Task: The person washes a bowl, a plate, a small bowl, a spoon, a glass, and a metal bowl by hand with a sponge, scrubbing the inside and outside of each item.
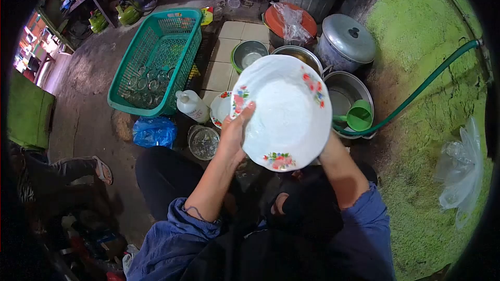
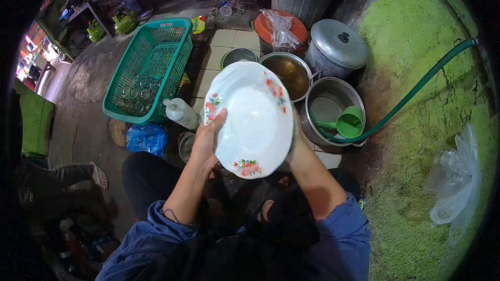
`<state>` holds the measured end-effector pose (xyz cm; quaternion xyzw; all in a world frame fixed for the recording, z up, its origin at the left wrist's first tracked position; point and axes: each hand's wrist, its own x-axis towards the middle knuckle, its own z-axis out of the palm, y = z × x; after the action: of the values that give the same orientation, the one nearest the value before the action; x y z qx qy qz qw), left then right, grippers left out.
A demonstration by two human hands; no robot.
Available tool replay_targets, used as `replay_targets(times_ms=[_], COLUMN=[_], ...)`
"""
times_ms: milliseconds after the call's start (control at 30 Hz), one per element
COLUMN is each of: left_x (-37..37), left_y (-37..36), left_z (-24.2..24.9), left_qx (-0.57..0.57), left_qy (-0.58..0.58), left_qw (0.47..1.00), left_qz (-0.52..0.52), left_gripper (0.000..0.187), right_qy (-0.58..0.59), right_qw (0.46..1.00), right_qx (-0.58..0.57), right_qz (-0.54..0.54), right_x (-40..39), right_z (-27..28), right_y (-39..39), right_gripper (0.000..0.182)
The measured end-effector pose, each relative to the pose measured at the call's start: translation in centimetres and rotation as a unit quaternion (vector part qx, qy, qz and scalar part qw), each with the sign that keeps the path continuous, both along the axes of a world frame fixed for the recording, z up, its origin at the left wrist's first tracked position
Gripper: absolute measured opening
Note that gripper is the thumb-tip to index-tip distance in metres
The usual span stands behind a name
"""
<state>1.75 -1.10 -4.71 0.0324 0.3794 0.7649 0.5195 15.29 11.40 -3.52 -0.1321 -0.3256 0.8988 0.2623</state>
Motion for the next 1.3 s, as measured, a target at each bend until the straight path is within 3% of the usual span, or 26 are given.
replay_targets(times_ms=[167, 233, 267, 300, 367, 400, 500, 533, 567, 667, 700, 733, 767, 833, 867, 933, 1000, 1067, 1100, 1167, 1233, 1300], left_x=[-2.7, -2.9, -3.0, -3.1, -3.2, -3.2, -2.5, -2.4, -2.4, -2.8, -3.0, -3.2, -3.5, -4.4, -4.9, -5.1, -4.9, -4.5, -4.2, -3.6, -2.6, -2.8], left_y=[-0.1, -0.1, -0.1, 0.0, 0.1, 0.2, 0.3, 0.4, 0.5, 0.7, 0.8, 0.7, 0.7, 0.5, 0.5, 0.2, 0.0, 0.0, 0.1, 0.4, 0.7, 1.0], left_z=[-1.1, -0.6, -0.9, -1.1, -1.3, -1.4, -2.1, -2.5, -3.0, -3.3, -3.2, -2.8, -2.6, -2.4, -2.8, -2.8, -3.1, -3.9, -4.5, -6.0, -7.4, -13.5], left_qx=[0.017, 0.017, 0.020, 0.023, 0.020, 0.020, 0.015, 0.013, 0.018, 0.027, 0.034, 0.038, 0.038, -0.013, -0.018, -0.039, -0.060, -0.102, -0.102, -0.136, -0.177, -0.196], left_qy=[0.039, 0.036, 0.057, 0.078, 0.077, 0.077, 0.020, 0.019, 0.012, 0.026, 0.049, 0.070, 0.070, 0.189, 0.211, 0.232, 0.251, 0.269, 0.268, 0.300, 0.320, 0.418], left_qw=[0.996, 0.995, 0.992, 0.988, 0.988, 0.988, 0.994, 0.994, 0.994, 0.993, 0.990, 0.987, 0.987, 0.966, 0.960, 0.957, 0.953, 0.954, 0.954, 0.944, 0.930, 0.887], left_qz=[0.077, 0.091, 0.112, 0.132, 0.131, 0.129, 0.109, 0.108, 0.104, 0.113, 0.124, 0.139, 0.139, 0.177, 0.181, 0.172, 0.160, 0.086, 0.083, 0.022, -0.022, -0.029], left_gripper=[0.036, 0.036, 0.036, 0.036, 0.037, 0.038, 0.040, 0.040, 0.041, 0.043, 0.043, 0.043, 0.043, 0.039, 0.035, 0.032, 0.029, 0.025, 0.025, 0.024, 0.022, 0.025], right_qy=[-0.123, -0.097, -0.013, -0.013, -0.045, -0.018, -0.044, -0.108, -0.060, -0.100, 0.039, 0.177, 0.176, 0.004, 0.004, -0.078, -0.124, -0.235, -0.236, -0.371, -0.333, -0.315], right_qw=[0.991, 0.969, 0.967, 0.966, 0.991, 1.000, 0.992, 0.982, 0.989, 0.971, 0.951, 0.897, 0.897, 0.969, 0.969, 0.993, 0.992, 0.957, 0.957, 0.878, 0.878, 0.844], right_qx=[-0.049, -0.218, -0.225, -0.227, -0.117, -0.008, -0.113, -0.154, -0.137, -0.208, -0.251, -0.284, -0.285, -0.198, -0.199, -0.083, -0.021, 0.149, 0.148, 0.296, 0.334, 0.420], right_qz=[-0.015, 0.067, 0.120, 0.120, 0.042, -0.016, -0.031, -0.020, 0.017, 0.059, 0.178, 0.290, 0.289, 0.147, 0.147, 0.025, -0.011, -0.079, -0.081, -0.058, -0.084, -0.112], right_x=[-1.5, -0.6, 0.1, -0.4, -0.9, -1.1, -1.7, -1.8, -2.2, -2.3, -1.7, -1.3, -0.9, -0.5, -0.7, -1.2, -1.5, -1.3, -1.3, -1.6, -2.1, -2.9], right_z=[-0.8, -2.9, -3.3, -2.3, 1.2, 2.0, -1.5, -1.9, -4.9, -6.8, -7.5, -7.3, -7.0, -4.1, -2.9, -1.0, -0.6, -0.1, -0.2, -0.7, -2.5, -3.9], right_y=[-3.4, -2.1, -1.0, -0.6, 0.2, -0.2, -1.2, -2.7, -3.6, -4.3, -3.0, -1.9, -1.0, 0.2, 1.0, 2.4, 3.3, 3.8, 4.1, 4.8, 5.4, 6.0], right_gripper=[0.048, 0.052, 0.051, 0.051, 0.049, 0.049, 0.049, 0.050, 0.053, 0.058, 0.055, 0.053, 0.053, 0.048, 0.048, 0.046, 0.042, 0.032, 0.032, 0.032, 0.031, 0.028])
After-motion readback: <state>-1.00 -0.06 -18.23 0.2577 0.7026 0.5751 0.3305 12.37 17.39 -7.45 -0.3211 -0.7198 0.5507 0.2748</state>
